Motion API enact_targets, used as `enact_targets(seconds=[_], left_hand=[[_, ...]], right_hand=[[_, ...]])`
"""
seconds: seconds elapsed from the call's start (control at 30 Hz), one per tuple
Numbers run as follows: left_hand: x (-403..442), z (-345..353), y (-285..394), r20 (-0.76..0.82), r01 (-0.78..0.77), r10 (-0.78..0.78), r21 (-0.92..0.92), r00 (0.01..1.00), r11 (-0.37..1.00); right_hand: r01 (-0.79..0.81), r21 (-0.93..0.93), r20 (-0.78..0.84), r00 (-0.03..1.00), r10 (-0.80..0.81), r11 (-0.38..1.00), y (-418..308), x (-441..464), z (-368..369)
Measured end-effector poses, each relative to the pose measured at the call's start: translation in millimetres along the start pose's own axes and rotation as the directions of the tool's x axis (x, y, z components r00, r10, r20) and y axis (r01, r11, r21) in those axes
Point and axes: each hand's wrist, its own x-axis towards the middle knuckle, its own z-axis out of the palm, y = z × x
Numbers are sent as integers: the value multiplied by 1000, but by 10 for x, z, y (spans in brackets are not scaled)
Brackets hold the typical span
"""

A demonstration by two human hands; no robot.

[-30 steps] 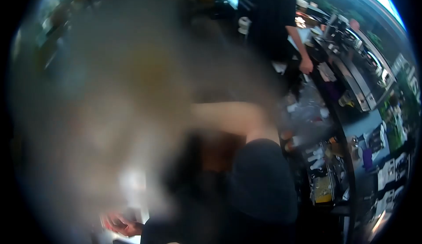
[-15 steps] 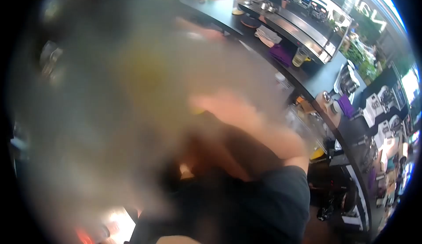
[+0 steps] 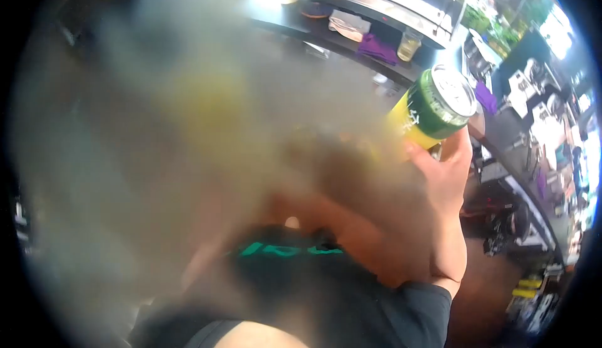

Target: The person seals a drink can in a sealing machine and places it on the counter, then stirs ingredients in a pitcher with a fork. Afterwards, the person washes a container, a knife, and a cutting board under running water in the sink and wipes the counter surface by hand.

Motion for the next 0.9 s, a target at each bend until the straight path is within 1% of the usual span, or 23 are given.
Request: enact_targets(seconds=[0.03, 0.07, 0.1, 0.13, 0.17, 0.23, 0.3, 0.37, 0.4, 0.43, 0.47, 0.5, 0.53, 0.57, 0.6, 0.63, 0.67, 0.7, 0.73, 0.8, 0.83, 0.87, 0.9], left_hand=[[90, 19, -4, 65, -23, 22, 15, 998, 1000], [196, 72, 5, 148, -56, 53, 17, 988, 998], [260, 107, 15, 224, -37, 36, 0, 974, 999], [356, 225, -23, 326, -53, 64, -41, 943, 998], [389, 280, -35, 370, -60, 71, -43, 926, 997], [433, 445, -160, 446, -65, 100, -94, 890, 993], [398, 822, -567, 534, -33, 112, -154, 838, 987], [355, 977, -241, 620, 31, 91, -183, 779, 983], [352, 962, 85, 627, -15, 118, -166, 770, 986], [351, 1007, 130, 621, -89, 195, -199, 759, 976], [273, 1139, 71, 639, -94, 196, -190, 744, 977], [185, 1273, 13, 656, -99, 196, -182, 729, 978], [110, 1398, 28, 673, -105, 196, -173, 713, 979], [26, 1502, 82, 624, -229, 289, -176, 726, 957], [-28, 1588, 191, 636, -292, 314, -144, 705, 946], [-135, 1674, 277, 632, -310, 327, -143, 702, 940], [-215, 1791, 355, 641, -325, 340, -146, 688, 934], [-286, 1937, 442, 623, -312, 321, -129, 713, 941], [-349, 2081, 542, 644, -317, 329, -139, 691, 938], [-765, 2341, 807, 683, -342, 361, -171, 634, 924], [-884, 2486, 947, 678, -355, 387, -194, 625, 915], [-1038, 2671, 1081, 690, -364, 418, -235, 591, 901], [-1240, 2922, 1104, 674, -384, 479, -301, 562, 873]], right_hand=[[-6, -30, -21, 1000, 6, 1000, -24, -17, 11], [-72, -34, -35, 997, 71, 997, -13, -51, -12], [-141, -31, -125, 983, 136, 990, -196, -181, 45], [-208, -15, -214, 956, 200, 978, -324, -239, 93], [-104, -158, -189, 979, 74, 982, -3, -248, -44], [-56, -163, -244, 970, 14, 985, -183, -322, -6], [-27, -150, -281, 960, -17, 988, -280, -374, -175], [-164, 44, -399, 902, 168, 986, -544, -423, -245], [-213, -75, -425, 890, 162, 974, -511, -477, -363], [-266, -192, -451, 879, 156, 945, -491, -545, -472], [-321, -300, -477, 866, 150, 898, -477, -624, -581], [-261, -209, -484, 865, 132, 943, -455, -690, -733], [-220, -166, -518, 849, 105, 961, -486, -747, -878], [-251, -179, -541, 833, 118, 951, -446, -842, -1083], [-211, -231, -543, 838, 53, 950, -319, -949, -1316], [-211, -210, -585, 809, 51, 955, -266, -1118, -1544], [-126, -188, -516, 856, 11, 974, -292, -1113, -1682], [-110, -173, -516, 857, 5, 979, -256, -1106, -1826], [-96, -161, -531, 847, -4, 982, -242, -1109, -1965], [-107, -150, -557, 830, 5, 983, -282, -1387, -2438], [-172, -166, -563, 825, 50, 971, -292, -1445, -2626], [-256, -186, -594, 798, 99, 949, -321, -1530, -2831], [-287, -206, -576, 809, 121, 936, -362, -1661, -3053]])
